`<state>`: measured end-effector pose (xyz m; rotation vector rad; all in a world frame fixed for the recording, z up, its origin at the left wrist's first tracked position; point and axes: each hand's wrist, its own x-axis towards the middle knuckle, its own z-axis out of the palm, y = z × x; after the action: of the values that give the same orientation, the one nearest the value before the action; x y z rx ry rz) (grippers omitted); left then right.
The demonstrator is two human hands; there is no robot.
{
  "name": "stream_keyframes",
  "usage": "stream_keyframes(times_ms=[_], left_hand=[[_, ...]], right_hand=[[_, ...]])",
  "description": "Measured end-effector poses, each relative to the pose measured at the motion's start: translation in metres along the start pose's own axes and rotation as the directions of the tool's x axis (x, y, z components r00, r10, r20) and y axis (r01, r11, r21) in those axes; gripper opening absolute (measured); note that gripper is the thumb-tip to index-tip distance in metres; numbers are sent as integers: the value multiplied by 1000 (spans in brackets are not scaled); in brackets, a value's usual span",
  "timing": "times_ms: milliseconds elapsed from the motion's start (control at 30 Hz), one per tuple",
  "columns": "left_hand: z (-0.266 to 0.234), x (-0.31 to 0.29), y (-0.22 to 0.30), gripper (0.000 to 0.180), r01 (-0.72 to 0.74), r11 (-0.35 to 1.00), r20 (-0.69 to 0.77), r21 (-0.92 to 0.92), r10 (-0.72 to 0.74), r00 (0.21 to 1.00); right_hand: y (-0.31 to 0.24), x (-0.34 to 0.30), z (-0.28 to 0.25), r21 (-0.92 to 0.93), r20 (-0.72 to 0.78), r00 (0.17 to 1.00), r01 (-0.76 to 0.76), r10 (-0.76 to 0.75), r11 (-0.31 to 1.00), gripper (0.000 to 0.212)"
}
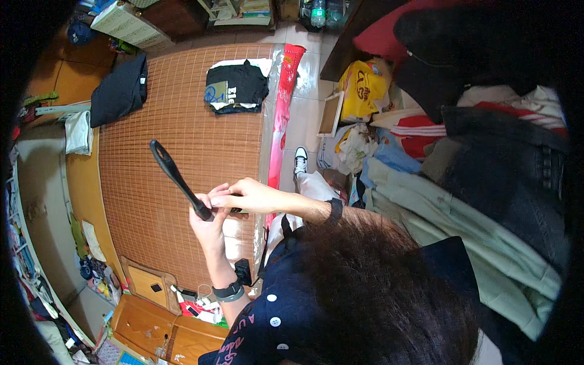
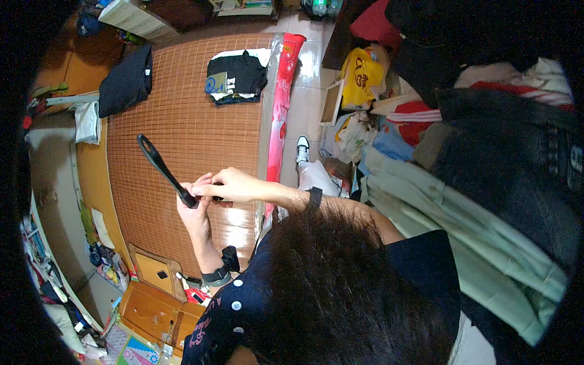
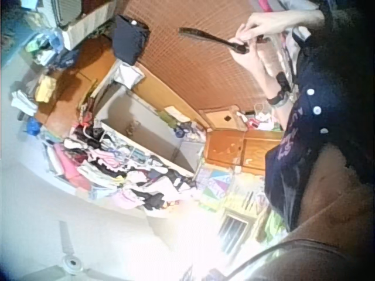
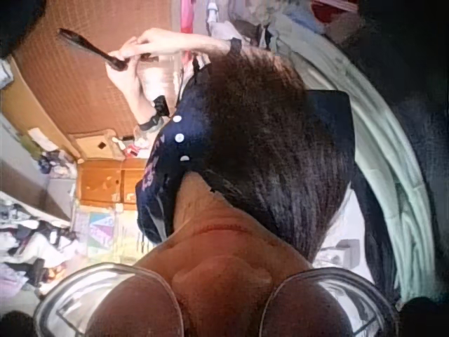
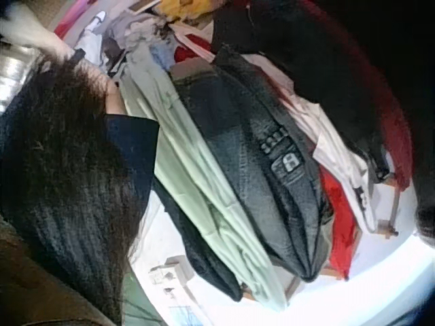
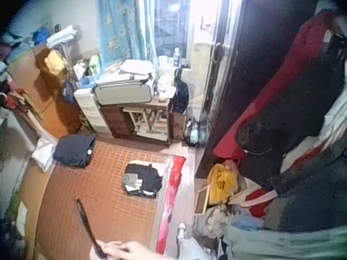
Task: The person cleans various objects throughout a room using a brush and a spray bottle, including backpacks hanging on a door, the surface of a wooden cabinet, and items stored on a bookshelf.
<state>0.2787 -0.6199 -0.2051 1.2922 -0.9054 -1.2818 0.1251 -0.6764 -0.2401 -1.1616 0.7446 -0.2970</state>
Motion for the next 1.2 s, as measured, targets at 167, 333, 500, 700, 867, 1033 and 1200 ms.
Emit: stream_keyframes(times_ms=[167,333,500,700,867,1033,1200], left_hand=[[46,45,0,39,46,999,133,3,-46,990],[58,81,0,32,24,995,166,98,-40,985],[65,101,9,22,-31,989,178,146,4,984],[50,120,10,16,-92,988,195,128,66,979],[36,135,10,17,-137,989,194,62,123,973],[36,150,18,17,-31,1000,245,2,30,969],[44,165,28,24,13,994,241,-104,13,970]], right_hand=[[1,-27,-52,244,-177,984,54,-11,968,55],[16,-69,-128,407,-460,886,155,55,900,41],[24,-117,-192,265,-807,587,460,-66,847,26],[24,-157,-212,100,-959,268,634,-97,767,19],[4,-146,-195,69,-973,218,602,-80,796,27],[-42,-111,-186,-53,-902,343,513,-261,857,26],[-83,-71,-184,120,-801,521,623,-295,773,32]])
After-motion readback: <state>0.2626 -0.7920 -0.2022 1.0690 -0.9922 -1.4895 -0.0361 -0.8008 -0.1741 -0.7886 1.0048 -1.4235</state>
